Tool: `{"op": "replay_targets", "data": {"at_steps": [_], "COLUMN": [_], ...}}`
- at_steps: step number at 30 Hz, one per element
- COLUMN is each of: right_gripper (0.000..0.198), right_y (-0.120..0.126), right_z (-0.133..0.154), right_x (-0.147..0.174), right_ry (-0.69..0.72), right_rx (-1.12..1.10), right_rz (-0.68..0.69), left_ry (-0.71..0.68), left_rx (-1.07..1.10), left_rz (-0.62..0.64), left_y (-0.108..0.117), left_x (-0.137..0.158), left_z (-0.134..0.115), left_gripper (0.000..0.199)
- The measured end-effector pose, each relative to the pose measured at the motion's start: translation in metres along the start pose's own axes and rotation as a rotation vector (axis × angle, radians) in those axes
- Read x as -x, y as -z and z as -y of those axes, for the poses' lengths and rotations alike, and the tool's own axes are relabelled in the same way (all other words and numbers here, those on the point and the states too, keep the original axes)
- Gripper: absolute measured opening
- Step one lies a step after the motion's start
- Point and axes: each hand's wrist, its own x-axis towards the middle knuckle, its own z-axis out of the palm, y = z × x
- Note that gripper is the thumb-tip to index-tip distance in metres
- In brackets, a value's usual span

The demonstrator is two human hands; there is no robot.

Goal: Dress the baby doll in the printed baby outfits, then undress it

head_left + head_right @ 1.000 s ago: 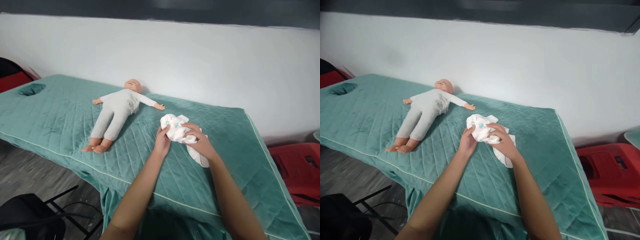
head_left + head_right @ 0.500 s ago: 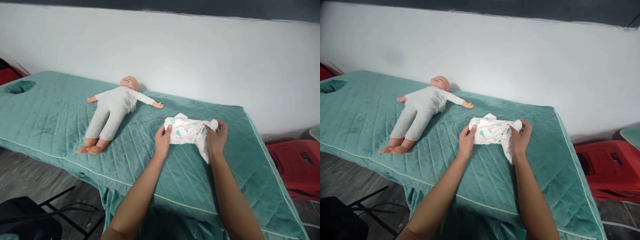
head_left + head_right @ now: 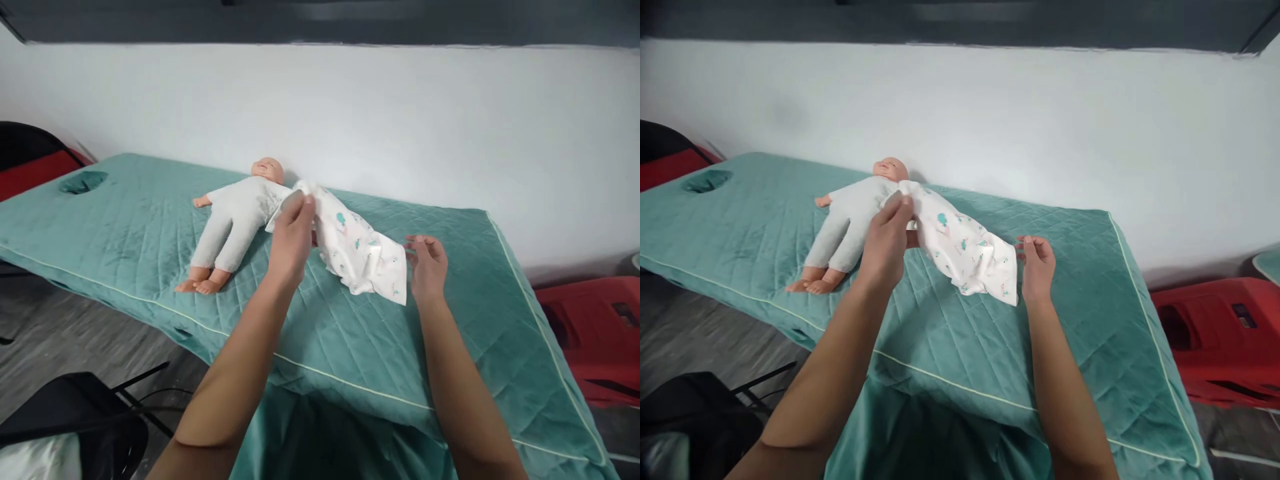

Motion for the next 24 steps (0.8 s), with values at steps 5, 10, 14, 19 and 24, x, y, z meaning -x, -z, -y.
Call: {"op": "replay_targets", "data": {"at_steps": [5,10,14,19,24], "right_gripper": [0.030,0.037,0.020,0.023,0.026], "right_y": [-0.009,-0.008,-0.005,-0.009,-0.005], "right_z": [0.012,0.000,-0.006,-0.007,-0.015], "right_x": [0.024,0.033,0.028,0.026,0.020], "right_ry": [0.159,-0.023,-0.118,-0.235,-0.274], "right_rx": [0.103,0.101,0.062,0.000,0.008], "right_rz": [0.276,0.428,0.360,0.255,0.114], "left_ry": [0.353,0.118,-0.306,-0.309,-0.250], "left_rx": [0.113,-0.017,-0.508,-0.914,-0.791], "left_rz": [0.482,0.718,0.513,0.517,0.331], "left_y": [-0.026,-0.030,-0.017,-0.004,0.007], "left_x": [0.027,0.048,0.044,0.034,0.023], "left_z": [0.003,0.038,0.065,0.095,0.100], "left_gripper": [0.033,0.025,0.036,0.042,0.016]}}
